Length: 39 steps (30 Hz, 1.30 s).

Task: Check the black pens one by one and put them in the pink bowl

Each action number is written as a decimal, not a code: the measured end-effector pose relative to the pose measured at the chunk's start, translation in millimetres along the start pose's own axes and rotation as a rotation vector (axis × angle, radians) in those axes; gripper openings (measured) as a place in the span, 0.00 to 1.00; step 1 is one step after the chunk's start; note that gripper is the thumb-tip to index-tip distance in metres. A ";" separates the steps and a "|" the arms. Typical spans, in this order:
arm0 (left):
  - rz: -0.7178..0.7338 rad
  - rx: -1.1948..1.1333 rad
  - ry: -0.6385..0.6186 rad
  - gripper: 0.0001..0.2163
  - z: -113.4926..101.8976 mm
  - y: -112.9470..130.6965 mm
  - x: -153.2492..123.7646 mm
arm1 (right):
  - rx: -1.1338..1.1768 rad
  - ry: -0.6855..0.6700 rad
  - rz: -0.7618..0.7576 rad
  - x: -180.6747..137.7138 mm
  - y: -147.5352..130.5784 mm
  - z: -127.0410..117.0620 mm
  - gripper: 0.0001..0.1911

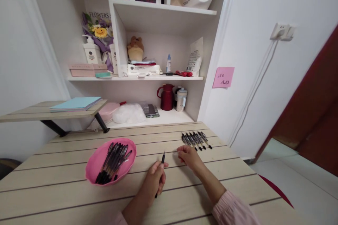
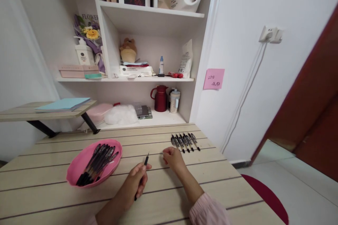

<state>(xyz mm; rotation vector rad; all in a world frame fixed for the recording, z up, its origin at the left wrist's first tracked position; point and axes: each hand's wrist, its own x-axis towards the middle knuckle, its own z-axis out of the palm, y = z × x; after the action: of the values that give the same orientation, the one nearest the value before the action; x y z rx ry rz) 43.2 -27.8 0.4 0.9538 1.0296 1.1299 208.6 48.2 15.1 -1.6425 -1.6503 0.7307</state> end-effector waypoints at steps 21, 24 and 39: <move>0.010 0.160 -0.088 0.15 7.9 1.3 -3.3 | 0.822 -0.162 0.045 -32.0 -31.9 5.7 0.17; -0.006 0.174 -0.094 0.15 8.4 2.6 -4.5 | 0.803 -0.194 0.046 -33.1 -32.4 4.9 0.15; 0.067 0.188 -0.040 0.14 7.8 -7.0 0.3 | 0.760 -0.239 -0.011 -36.1 -25.9 9.3 0.18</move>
<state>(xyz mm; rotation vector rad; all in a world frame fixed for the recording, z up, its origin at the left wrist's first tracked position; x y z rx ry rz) 52.5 -29.2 -4.4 1.1633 1.0916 1.0781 184.1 11.8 27.0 -1.0243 -1.2814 1.3810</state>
